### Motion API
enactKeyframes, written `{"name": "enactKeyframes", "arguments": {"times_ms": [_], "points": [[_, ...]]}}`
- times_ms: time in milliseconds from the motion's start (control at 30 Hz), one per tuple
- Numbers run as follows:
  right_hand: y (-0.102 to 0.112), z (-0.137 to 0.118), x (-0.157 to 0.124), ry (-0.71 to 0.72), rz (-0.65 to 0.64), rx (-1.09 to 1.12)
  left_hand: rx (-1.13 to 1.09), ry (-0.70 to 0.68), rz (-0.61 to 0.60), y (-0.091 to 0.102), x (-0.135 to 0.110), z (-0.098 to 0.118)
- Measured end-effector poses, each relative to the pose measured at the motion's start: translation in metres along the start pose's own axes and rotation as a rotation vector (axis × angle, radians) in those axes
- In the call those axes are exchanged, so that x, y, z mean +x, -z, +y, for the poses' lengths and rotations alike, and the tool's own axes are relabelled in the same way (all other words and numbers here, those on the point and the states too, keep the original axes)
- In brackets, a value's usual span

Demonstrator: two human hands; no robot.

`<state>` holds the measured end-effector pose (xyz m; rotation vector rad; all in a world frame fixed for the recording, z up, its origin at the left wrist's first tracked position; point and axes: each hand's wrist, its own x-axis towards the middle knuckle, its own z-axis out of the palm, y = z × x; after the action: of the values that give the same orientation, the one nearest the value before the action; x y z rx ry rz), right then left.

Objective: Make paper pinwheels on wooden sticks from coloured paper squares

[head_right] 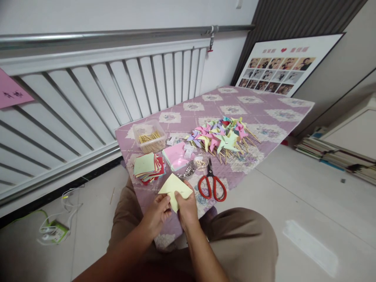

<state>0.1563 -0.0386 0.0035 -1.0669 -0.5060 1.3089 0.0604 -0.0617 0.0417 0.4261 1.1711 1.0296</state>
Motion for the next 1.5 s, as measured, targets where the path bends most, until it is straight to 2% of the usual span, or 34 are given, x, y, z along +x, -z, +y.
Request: {"name": "enactKeyframes", "arguments": {"times_ms": [167, 267, 433, 567, 667, 767, 933, 1067, 1267, 1500], "points": [[-0.007, 0.004, -0.007, 0.006, -0.007, -0.041, -0.194, 0.001, 0.018, -0.004, 0.005, 0.007], [-0.012, 0.004, -0.011, 0.000, -0.010, -0.056, -0.218, 0.002, 0.049, -0.001, 0.006, 0.008], [-0.022, 0.002, -0.017, -0.029, -0.034, -0.056, -0.215, -0.070, 0.064, 0.002, 0.005, 0.013], [-0.023, -0.005, -0.020, -0.036, -0.077, -0.027, -0.228, -0.093, 0.022, 0.005, 0.003, 0.024], [-0.014, -0.012, -0.022, 0.036, -0.098, -0.078, -0.284, -0.105, -0.014, 0.009, 0.002, 0.035], [-0.003, -0.017, -0.028, 0.169, -0.137, -0.230, -0.286, -0.101, -0.003, 0.015, 0.003, 0.045], [0.003, -0.022, -0.044, 0.393, -0.410, -0.631, -0.265, -0.116, -0.037, 0.020, 0.002, 0.050], [-0.003, -0.023, -0.049, 0.524, -0.494, -0.854, -0.236, -0.122, -0.134, 0.020, -0.001, 0.046], [-0.010, -0.033, -0.050, 0.602, -0.487, -0.862, -0.258, -0.141, -0.209, 0.023, -0.008, 0.045], [-0.020, -0.047, -0.057, 0.510, -0.471, -0.799, -0.139, -0.145, -0.119, 0.020, -0.015, 0.045]]}}
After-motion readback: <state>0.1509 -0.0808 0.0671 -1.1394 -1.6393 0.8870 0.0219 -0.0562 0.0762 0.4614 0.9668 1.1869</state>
